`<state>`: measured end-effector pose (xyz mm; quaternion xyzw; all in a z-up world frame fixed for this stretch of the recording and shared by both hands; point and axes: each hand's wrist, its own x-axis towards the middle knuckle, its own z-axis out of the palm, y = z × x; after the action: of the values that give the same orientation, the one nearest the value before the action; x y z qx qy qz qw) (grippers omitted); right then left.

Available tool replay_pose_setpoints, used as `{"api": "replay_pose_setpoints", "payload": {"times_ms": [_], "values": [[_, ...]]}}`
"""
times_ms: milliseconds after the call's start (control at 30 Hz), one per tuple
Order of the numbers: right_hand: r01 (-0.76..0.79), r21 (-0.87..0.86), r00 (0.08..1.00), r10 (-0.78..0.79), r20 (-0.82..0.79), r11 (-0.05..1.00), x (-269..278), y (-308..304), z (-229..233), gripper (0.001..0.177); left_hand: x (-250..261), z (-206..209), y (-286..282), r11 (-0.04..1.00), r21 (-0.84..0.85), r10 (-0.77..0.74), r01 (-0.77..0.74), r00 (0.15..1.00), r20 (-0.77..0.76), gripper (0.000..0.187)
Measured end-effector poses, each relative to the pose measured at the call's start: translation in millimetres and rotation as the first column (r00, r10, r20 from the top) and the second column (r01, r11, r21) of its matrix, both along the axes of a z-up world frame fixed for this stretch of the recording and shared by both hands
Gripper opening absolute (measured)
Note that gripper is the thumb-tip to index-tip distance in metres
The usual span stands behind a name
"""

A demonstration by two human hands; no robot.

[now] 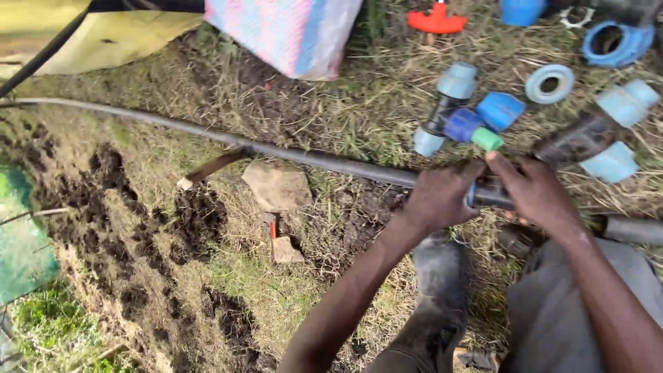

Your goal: Assembling and connecting plastic irrigation pipes and T-junction fittings on the ground, including applying sealing tape.

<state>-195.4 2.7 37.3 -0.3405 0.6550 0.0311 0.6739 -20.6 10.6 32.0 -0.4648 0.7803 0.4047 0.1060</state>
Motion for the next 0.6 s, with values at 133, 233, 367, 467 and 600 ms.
{"api": "replay_pose_setpoints", "payload": {"times_ms": [133, 233, 367, 467, 600], "values": [[0.003, -0.024, 0.999, -0.004, -0.052, 1.000, 8.2, 6.5, -0.5, 0.070, 10.2, -2.2, 24.8, 0.963, -0.259, 0.086, -0.069, 0.995, 0.057, 0.086], [-0.041, -0.064, 0.986, 0.030, -0.163, 0.997, 21.2, 8.1, 1.9, 0.075, 18.3, -4.1, 41.5, 0.923, -0.332, 0.212, -0.197, 0.977, 0.010, 0.076], [0.006, -0.080, 0.977, -0.023, -0.210, 0.997, 30.1, 27.4, -16.0, 0.079, 31.5, -19.1, 63.8, 0.888, -0.361, 0.280, -0.286, 0.958, -0.070, 0.064], [-0.067, -0.073, 0.956, 0.043, -0.291, 0.995, 31.8, 36.3, -38.2, 0.085, 39.5, -23.3, 66.1, 0.917, -0.281, 0.267, -0.283, 0.959, -0.092, 0.073], [-0.068, -0.238, 0.945, -0.014, -0.326, 0.969, 23.1, 55.5, -110.2, 0.084, 42.5, -39.4, 76.9, 0.886, -0.325, 0.302, -0.331, 0.943, -0.136, 0.072]]}}
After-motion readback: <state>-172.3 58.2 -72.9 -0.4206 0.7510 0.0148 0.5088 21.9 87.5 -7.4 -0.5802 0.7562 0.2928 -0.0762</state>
